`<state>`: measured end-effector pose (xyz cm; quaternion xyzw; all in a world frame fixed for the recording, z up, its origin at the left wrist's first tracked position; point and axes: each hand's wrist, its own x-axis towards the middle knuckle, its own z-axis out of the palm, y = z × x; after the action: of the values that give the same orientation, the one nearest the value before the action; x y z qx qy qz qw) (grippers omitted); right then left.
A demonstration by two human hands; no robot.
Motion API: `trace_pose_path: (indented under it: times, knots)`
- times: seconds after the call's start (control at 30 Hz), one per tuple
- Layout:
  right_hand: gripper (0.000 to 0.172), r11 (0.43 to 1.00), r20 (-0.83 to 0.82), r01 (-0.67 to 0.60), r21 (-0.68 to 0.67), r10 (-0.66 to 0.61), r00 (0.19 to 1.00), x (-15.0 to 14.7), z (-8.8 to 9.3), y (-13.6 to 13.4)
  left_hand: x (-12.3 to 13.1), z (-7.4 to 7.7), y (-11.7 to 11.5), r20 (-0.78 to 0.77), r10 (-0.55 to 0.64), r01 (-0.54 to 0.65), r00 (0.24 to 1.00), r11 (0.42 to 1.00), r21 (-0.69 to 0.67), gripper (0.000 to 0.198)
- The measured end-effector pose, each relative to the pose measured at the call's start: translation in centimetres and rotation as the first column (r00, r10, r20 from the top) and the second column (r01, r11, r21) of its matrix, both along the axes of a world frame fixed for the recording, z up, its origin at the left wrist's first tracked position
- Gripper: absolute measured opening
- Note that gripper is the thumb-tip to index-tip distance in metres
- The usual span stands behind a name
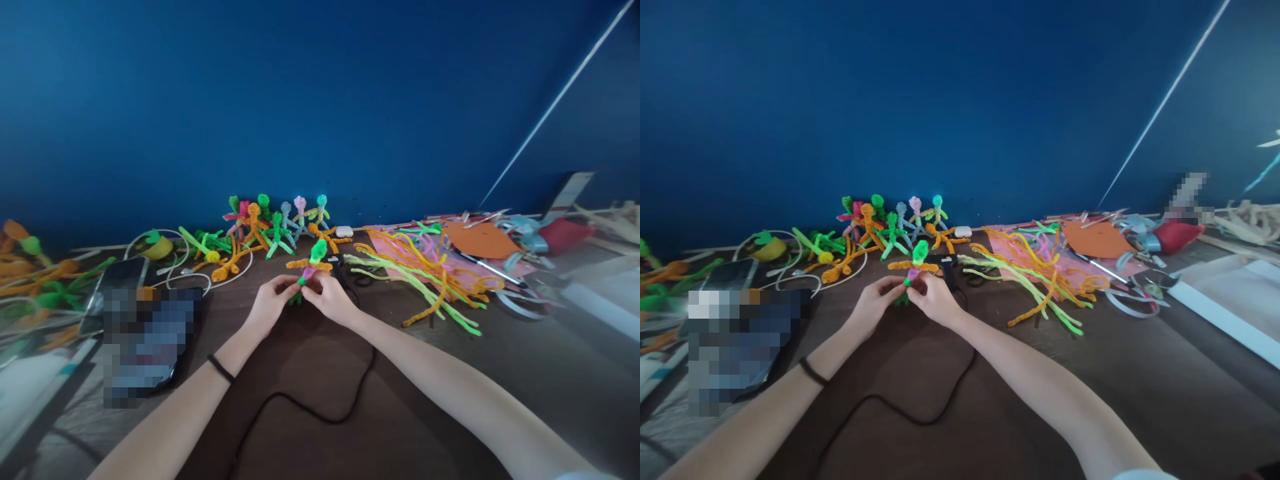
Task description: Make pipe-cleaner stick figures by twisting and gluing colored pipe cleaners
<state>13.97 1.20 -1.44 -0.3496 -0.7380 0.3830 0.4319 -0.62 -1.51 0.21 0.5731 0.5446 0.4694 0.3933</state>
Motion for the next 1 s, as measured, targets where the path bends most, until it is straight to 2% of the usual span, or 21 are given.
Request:
trace_pose_path:
  times: [0.13,0.33,0.47,0.63,0.87,1.0]
  knots:
    - [0.008,0.999,-0.059,-0.034,-0.017,0.033,0.998,0.1,0.0,0.1,0.2,-0.5,0.3,-0.082,0.078,-0.074,0.994,0.996,0.046,0.021]
    - [0.012,0.997,-0.101,-0.06,-0.057,0.054,0.993,0.2,-0.2,0.4,0.4,-1.0,0.6,-0.037,0.057,-0.054,0.998,0.996,0.068,0.021]
    - [0.019,0.99,-0.128,-0.097,-0.1,0.084,0.988,0.1,-0.7,0.9,0.5,-1.0,0.7,-0.087,0.071,-0.064,0.994,0.994,0.085,0.017]
    - [0.02,0.996,-0.111,-0.073,-0.058,0.067,0.992,0.1,-0.9,1.0,0.7,-0.7,0.6,-0.109,0.073,-0.063,0.991,0.993,0.096,0.014]
    - [0.024,0.998,0.014,-0.061,0.025,0.06,0.998,0.3,-0.8,0.9,0.9,-0.6,0.7,-0.161,0.083,-0.066,0.983,0.992,0.111,0.014]
    - [0.02,0.998,0.058,0.004,0.067,-0.008,0.998,0.6,-0.7,0.9,0.8,-1.2,0.9,-0.081,0.086,-0.08,0.993,0.994,0.079,0.019]
